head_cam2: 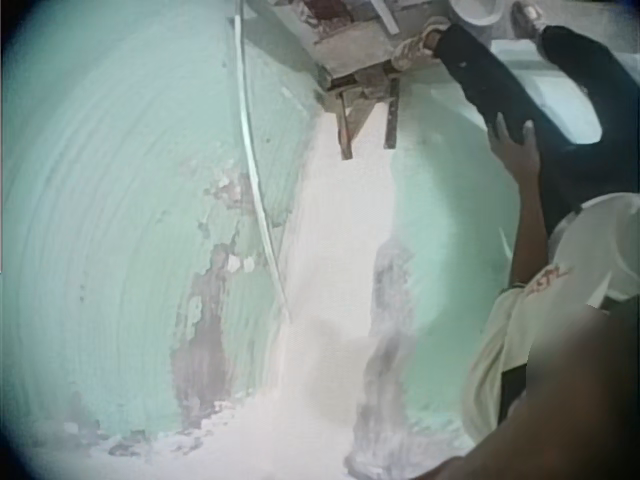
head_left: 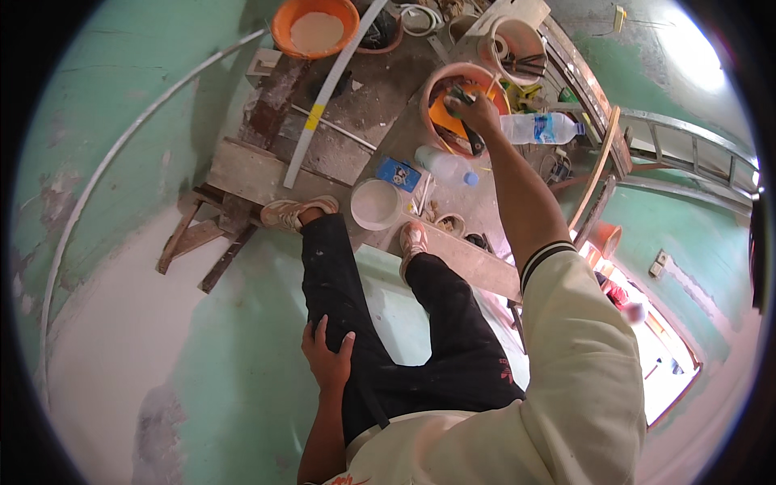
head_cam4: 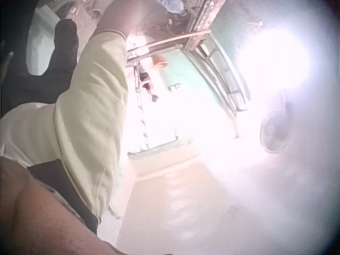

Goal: The person measures a wall with a tape measure and marks it with a pencil. They then hammer nails into the wall at the marked points. Finally, they cut a long white plastic trim piece to size using a utility knife and a straight edge.

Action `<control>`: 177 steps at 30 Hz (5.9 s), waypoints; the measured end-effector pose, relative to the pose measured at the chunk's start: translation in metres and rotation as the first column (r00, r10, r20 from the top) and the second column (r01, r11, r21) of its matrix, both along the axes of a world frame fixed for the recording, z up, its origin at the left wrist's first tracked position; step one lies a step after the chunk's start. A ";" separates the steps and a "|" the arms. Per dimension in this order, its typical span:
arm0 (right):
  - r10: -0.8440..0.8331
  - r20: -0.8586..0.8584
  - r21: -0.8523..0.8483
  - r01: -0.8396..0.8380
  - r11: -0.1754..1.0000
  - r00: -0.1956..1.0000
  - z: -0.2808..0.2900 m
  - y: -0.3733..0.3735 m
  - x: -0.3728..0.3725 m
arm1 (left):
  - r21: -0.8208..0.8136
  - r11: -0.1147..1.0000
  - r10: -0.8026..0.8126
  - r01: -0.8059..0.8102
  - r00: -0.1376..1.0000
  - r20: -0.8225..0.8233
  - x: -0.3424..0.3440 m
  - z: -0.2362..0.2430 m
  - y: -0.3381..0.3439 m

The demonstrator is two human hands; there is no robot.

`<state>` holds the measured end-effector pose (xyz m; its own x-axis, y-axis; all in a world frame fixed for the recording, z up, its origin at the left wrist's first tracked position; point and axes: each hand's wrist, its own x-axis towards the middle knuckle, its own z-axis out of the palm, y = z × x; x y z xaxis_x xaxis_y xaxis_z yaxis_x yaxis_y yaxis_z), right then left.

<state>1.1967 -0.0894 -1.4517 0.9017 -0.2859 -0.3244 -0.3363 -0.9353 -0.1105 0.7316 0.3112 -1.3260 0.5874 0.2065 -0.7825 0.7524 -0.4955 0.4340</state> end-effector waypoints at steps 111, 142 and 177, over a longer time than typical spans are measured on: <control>0.796 -0.244 -0.161 -0.833 0.530 0.554 -0.316 0.056 -0.238 | -0.315 -0.086 0.836 -0.945 0.104 -0.539 0.073 -0.211 -0.060; 0.554 -0.499 0.110 -0.585 0.803 0.667 -0.308 0.113 -0.237 | -0.332 -0.128 0.756 -0.935 0.125 -0.643 0.041 -0.216 -0.005; 0.883 -0.295 0.197 -0.881 0.430 0.365 -0.509 0.405 -0.150 | -0.238 -0.354 0.743 -0.905 -0.117 -0.659 0.021 -0.289 0.243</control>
